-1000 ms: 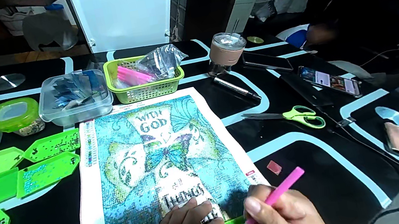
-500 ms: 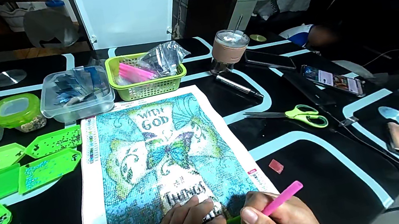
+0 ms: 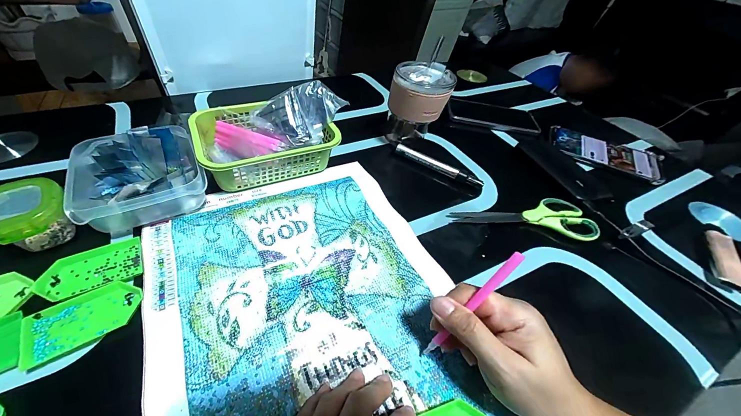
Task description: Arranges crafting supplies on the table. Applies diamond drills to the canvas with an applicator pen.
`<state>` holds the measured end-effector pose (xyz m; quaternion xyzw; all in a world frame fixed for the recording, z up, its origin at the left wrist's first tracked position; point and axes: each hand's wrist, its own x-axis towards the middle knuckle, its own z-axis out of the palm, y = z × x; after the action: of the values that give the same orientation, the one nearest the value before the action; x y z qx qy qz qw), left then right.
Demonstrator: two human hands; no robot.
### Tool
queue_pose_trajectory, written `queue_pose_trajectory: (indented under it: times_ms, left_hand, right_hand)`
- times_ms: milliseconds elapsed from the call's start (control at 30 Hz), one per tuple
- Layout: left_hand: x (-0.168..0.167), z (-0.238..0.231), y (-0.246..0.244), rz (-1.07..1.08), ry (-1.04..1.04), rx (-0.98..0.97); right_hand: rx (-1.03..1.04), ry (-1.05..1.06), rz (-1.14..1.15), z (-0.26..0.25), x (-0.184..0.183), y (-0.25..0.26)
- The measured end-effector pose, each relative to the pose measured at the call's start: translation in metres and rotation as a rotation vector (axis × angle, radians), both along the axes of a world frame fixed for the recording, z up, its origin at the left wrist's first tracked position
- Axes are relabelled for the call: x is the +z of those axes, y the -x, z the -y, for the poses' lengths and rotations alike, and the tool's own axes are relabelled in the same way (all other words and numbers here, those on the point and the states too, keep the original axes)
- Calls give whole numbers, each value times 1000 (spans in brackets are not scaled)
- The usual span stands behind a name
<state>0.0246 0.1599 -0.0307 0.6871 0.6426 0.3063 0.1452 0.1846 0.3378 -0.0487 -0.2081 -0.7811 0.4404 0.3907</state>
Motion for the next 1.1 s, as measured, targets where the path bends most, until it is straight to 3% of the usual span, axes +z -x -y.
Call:
queue_pose_trajectory:
  times_ms: [333,600,733,833,1100]
  left_hand:
    - [-1,0,0,-15,-11,-1]
    - [-1,0,0,-21,-8,1]
    - [-1,0,0,-9,-14,4]
    - [-1,0,0,-5,-12,2]
    - [-2,1,0,10,-18,9]
  right_hand:
    - [-9,-38,32,1,-1,1]
    - [34,-225,117,-1,0,-4]
    - [87,-30,176,-6,15,-13]
    - [126,74,35,4,14,-16]
    - [198,-89,47,31,5,-14]
